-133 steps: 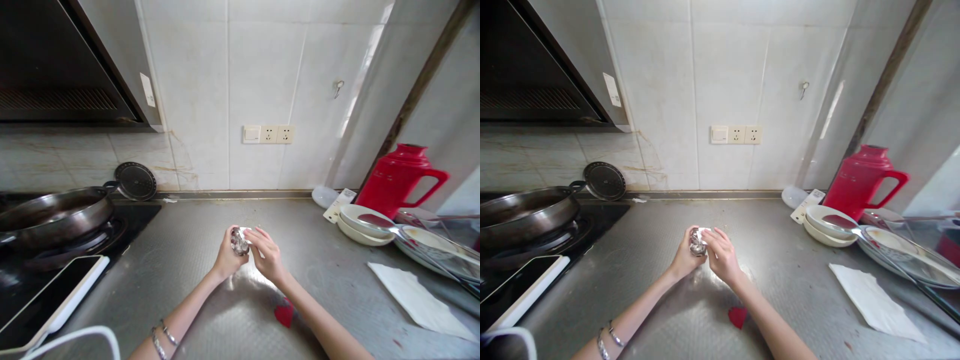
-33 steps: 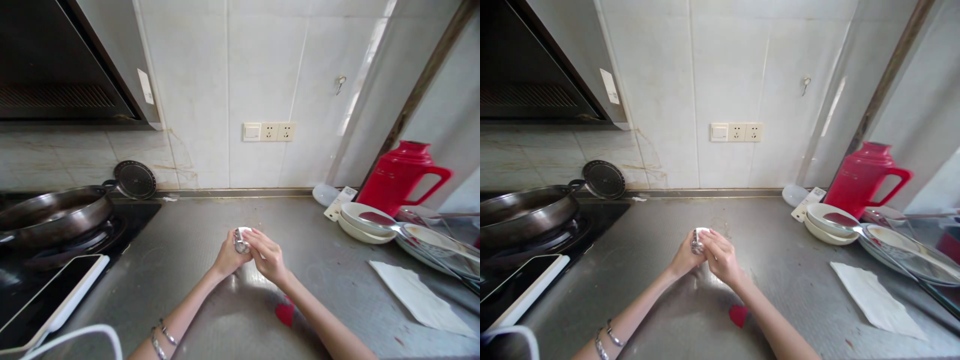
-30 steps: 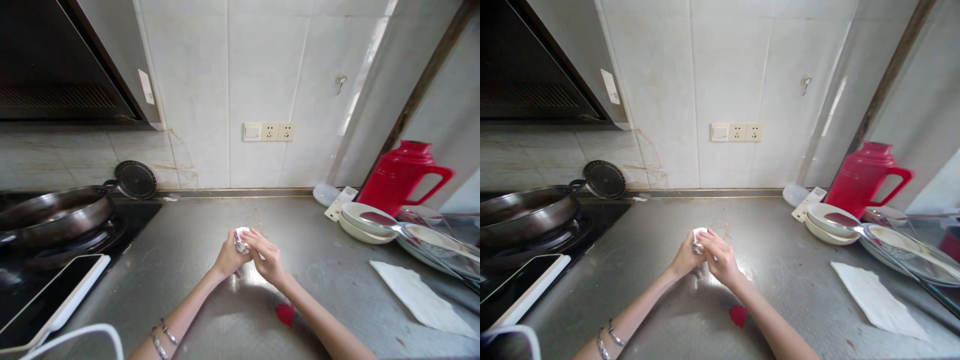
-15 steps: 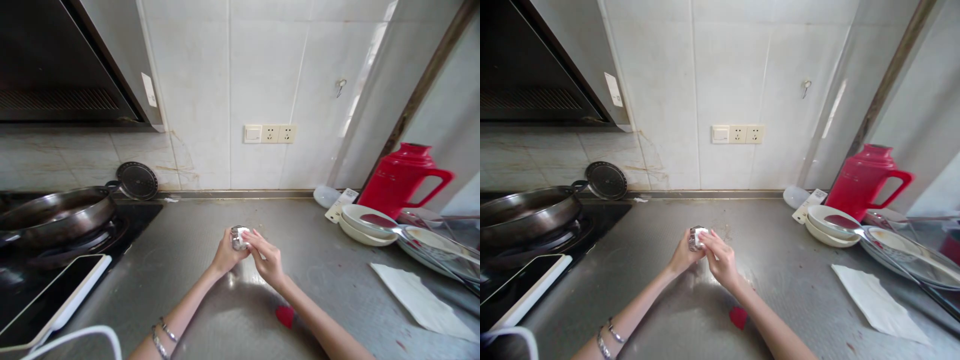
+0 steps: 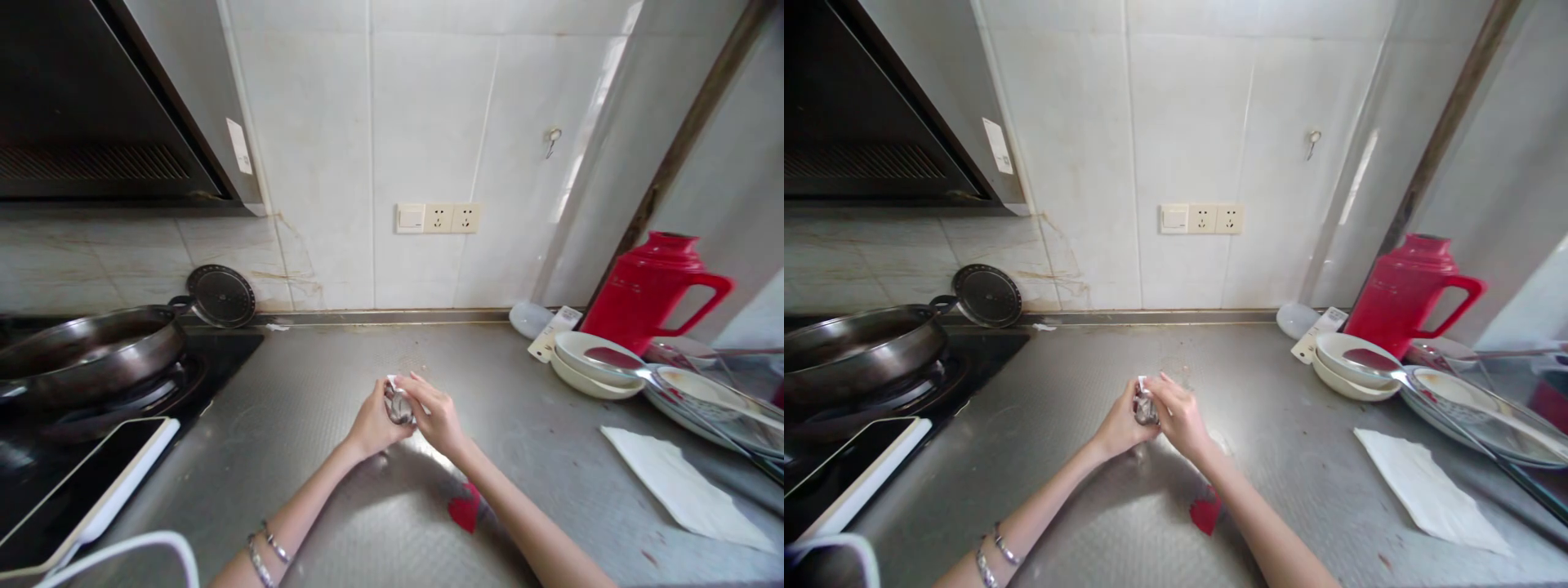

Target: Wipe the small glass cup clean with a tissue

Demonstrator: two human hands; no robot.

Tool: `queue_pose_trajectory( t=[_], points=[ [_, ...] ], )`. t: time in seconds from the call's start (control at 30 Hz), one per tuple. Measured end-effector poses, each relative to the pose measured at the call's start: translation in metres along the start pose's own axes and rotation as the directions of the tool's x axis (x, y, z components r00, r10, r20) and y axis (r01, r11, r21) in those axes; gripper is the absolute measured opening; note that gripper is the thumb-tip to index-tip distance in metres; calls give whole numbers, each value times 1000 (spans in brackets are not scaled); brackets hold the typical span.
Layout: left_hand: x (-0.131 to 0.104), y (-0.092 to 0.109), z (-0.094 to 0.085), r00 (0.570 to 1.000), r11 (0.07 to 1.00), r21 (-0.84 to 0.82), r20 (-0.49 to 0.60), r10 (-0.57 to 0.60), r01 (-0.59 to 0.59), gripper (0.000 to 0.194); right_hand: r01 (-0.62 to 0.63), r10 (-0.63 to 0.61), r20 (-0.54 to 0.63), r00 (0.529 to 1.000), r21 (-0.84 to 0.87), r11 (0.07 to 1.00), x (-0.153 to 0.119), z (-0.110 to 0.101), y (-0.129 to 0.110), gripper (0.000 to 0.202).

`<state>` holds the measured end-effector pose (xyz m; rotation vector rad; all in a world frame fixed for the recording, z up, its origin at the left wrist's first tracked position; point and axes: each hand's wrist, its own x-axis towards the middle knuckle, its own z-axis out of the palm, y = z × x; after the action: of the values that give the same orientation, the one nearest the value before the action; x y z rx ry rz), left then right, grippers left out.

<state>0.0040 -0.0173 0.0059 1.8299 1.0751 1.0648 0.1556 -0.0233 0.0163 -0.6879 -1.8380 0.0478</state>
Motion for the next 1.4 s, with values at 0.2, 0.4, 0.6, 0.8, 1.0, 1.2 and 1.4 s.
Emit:
queue_pose_trajectory(
  t=[0.2, 0.4, 0.6, 0.8, 1.0, 1.2, 1.4],
  points=[
    [5, 2, -2, 997, 996, 39, -5, 77, -77, 51, 223, -213, 178, 961, -39, 974, -5, -2, -6, 40],
    [3, 4, -1, 1000, 999, 25, 8, 30, -30, 51, 227, -217, 169, 961, -46, 973, 0, -9, -4, 36],
    [1, 5, 2, 997, 997, 28, 19, 71, -72, 53, 180, -166, 140, 976, -95, 979, -1, -3, -7, 35],
    [7, 0, 1, 975, 963, 166, 109, 195, -211, 10, 188, -187, 152, 971, 10, 982, -2, 4, -19, 34],
    [4, 0, -4, 998, 999, 26, -49, -46, 47, 69, -319, 329, -182, 926, 87, 944, 5, -7, -13, 24],
    [4, -1, -5, 997, 999, -2, -66, -37, 37, 73, -599, 625, -135, 769, 191, 778, 8, -2, 1, 42],
    [2, 9, -7, 998, 1000, 4, -69, -8, 8, 68, -671, 700, 183, 691, 522, 526, 13, 4, -7, 45]
  ],
)
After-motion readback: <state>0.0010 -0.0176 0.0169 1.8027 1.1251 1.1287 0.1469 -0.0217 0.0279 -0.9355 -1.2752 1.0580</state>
